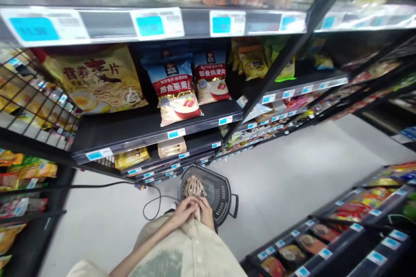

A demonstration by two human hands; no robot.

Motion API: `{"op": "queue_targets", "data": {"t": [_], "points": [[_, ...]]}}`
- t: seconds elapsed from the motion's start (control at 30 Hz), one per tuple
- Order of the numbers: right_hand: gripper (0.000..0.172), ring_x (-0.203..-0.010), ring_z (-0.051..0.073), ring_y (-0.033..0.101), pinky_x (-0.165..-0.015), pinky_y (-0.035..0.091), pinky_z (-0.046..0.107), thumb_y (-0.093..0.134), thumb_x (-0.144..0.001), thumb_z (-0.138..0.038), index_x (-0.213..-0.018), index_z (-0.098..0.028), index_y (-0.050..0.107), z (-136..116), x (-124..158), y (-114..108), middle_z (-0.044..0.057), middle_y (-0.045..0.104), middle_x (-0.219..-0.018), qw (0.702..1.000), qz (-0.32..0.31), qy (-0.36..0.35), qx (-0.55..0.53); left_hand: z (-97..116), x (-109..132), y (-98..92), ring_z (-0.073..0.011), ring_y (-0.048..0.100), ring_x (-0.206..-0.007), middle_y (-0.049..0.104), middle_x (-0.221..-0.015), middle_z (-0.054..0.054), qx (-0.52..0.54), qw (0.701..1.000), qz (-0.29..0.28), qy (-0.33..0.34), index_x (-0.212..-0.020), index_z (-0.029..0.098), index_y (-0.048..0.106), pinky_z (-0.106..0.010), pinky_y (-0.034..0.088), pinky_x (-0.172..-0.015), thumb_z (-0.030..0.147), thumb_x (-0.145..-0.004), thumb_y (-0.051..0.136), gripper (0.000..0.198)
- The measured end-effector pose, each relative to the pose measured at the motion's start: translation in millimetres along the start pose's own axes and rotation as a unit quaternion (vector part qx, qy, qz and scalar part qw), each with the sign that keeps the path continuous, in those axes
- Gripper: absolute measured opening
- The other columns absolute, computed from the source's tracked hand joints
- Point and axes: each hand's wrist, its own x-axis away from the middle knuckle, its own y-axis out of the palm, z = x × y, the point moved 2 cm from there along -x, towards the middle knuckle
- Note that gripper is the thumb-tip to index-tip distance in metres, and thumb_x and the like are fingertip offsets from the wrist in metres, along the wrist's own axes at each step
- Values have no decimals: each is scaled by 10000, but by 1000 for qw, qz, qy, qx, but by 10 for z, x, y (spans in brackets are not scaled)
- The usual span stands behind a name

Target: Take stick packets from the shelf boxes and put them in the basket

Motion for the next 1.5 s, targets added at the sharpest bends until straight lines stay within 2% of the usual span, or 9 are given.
{"op": "queue_targets", "data": {"t": [0.1, 0.23, 0.5, 0.63, 0.73, 0.93, 1.03, 1.2, 1.5], "points": [[436, -867, 309, 783, -801, 653, 410, 780, -765, -601, -884, -183, 814, -311, -139, 116, 110, 805, -879, 985, 89, 112, -93, 246, 68, -273, -207, 689, -909, 720, -990, -59, 4, 996, 48, 69, -1330, 255, 667, -339, 558, -874, 543, -941, 623, 486], [579, -779, 270, 784, -772, 661, 390, 800, -730, -716, -863, -155, 749, -676, -314, 225, 94, 793, -778, 912, 187, 224, -289, 467, 76, -664, -281, 579, -1325, 652, -1391, -111, -130, 956, 157, 210, -1292, 278, 712, -471, 443, -1171, 326, -879, 729, 416], [580, -628, 190, 740, -636, 630, 295, 879, -654, -697, -845, -181, 696, -1146, -412, 423, 50, 773, -713, 871, 169, 244, -392, 480, 367, -1067, -251, 652, -1222, 744, -1246, -83, -178, 913, 256, 262, -1132, 263, 759, -488, 487, -1141, 297, -986, 608, 212], [570, -660, 196, 749, -672, 640, 307, 861, -681, -704, -847, -182, 704, -1216, -359, 597, 62, 779, -724, 869, 147, 240, -406, 548, 453, -1189, -265, 592, -1342, 686, -1374, -108, -143, 911, 312, 227, -1163, 252, 731, -486, 456, -1182, 336, -968, 641, 231], [518, -763, 216, 781, -731, 654, 322, 882, -694, -646, -873, -186, 728, -1273, -348, 651, 80, 809, -822, 872, 126, 229, -414, 494, 419, -1235, -276, 607, -1335, 630, -1442, -139, 3, 924, 335, 186, -1311, 234, 638, -450, 532, -1098, 445, -879, 750, 494], [449, -840, 231, 800, -757, 660, 329, 939, -653, -474, -950, -173, 788, -1266, -309, 646, 82, 832, -957, 903, 62, 223, -362, 316, 315, -1280, -190, 728, -898, 758, -947, -49, 312, 887, 326, 93, -1050, 182, 698, -339, 601, -859, 565, -648, 904, 593], [464, -722, 211, 779, -663, 637, 303, 969, -585, -471, -894, -162, 811, -1188, -226, 736, 68, 829, -841, 929, -31, 232, -285, 379, 328, -1399, -141, 691, -743, 729, -782, -2, 328, 866, 371, 68, -943, 173, 721, -278, 566, -756, 532, -571, 946, 563], [492, -659, 189, 753, -669, 613, 295, 982, -539, -494, -847, -152, 809, -1112, -68, 973, 65, 820, -780, 930, -139, 233, -247, 641, 321, -1527, -151, 695, -718, 746, -721, -12, 277, 894, 343, 75, -873, 163, 736, -294, 549, -784, 434, -535, 976, 496], [497, -715, 223, 755, -735, 615, 356, 1003, -509, -445, -878, -187, 792, -1039, -79, 913, 56, 814, -792, 934, -109, 241, -239, 747, 239, -1485, -152, 680, -674, 753, -702, -21, 279, 905, 309, 88, -881, 166, 750, -286, 526, -736, 417, -546, 967, 471]]}}
